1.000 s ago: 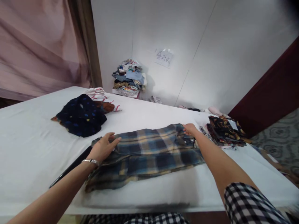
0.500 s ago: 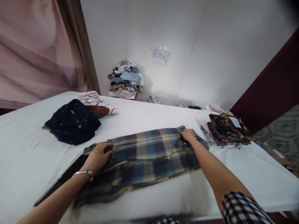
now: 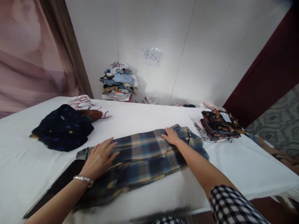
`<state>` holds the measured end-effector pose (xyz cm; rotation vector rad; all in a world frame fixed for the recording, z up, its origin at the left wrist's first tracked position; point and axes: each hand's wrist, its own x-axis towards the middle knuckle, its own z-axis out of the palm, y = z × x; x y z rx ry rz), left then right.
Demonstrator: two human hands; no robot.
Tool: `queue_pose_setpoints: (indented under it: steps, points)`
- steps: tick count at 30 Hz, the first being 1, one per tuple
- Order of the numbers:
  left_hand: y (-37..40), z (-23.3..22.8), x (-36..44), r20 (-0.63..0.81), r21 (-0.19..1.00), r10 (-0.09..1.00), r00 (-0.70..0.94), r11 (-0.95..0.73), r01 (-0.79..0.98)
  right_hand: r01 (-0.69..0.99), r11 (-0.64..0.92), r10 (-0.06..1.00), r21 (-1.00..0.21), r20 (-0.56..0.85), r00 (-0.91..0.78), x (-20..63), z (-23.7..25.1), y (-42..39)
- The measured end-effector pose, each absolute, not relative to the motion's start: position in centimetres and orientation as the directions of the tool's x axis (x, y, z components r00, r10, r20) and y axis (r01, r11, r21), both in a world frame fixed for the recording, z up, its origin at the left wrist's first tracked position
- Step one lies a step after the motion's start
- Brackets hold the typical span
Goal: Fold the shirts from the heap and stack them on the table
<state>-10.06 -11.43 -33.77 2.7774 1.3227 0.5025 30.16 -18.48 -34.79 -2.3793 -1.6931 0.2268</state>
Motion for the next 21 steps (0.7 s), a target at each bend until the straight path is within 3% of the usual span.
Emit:
queue_pose_setpoints:
  steps: [2, 5, 9, 14, 18, 21]
  points:
    - [-11.9, -34.5, -9.2, 0.151, 0.134, 0.762, 0.630, -0.647, 0.751, 0.903, -0.321, 0.947, -0.286, -0.116, 0.300, 29.4, -35.5, -18.5]
    - [-12.0, -35.8, -9.1, 0.018, 0.124, 0.790, 0.613, -0.610, 0.783, 0.862, -0.356, 0.933, -0.361, -0.091, 0.348, 30.8, -34.8, -19.1]
    - [-10.6, -36.6, -10.6, 0.030, 0.166, 0.785, 0.619, -0.615, 0.771, 0.745, -0.583, 0.782, -0.324, 0.024, 0.623, 36.5, -32.6, -22.3]
    - [-9.2, -35.6, -11.1, 0.148, 0.140, 0.842, 0.519, -0.537, 0.832, 0.566, -0.796, 0.592, -0.217, -0.080, 0.802, 42.2, -31.9, -26.7]
    - [-9.5, -35.3, -9.6, 0.177, 0.114, 0.815, 0.552, -0.574, 0.811, 0.576, -0.810, 0.587, -0.114, -0.153, 0.795, 42.2, -33.1, -26.5]
    - [-9.6, -35.8, -9.0, 0.155, 0.117, 0.814, 0.560, -0.578, 0.807, 0.622, -0.772, 0.635, -0.126, -0.153, 0.757, 41.4, -34.0, -25.7]
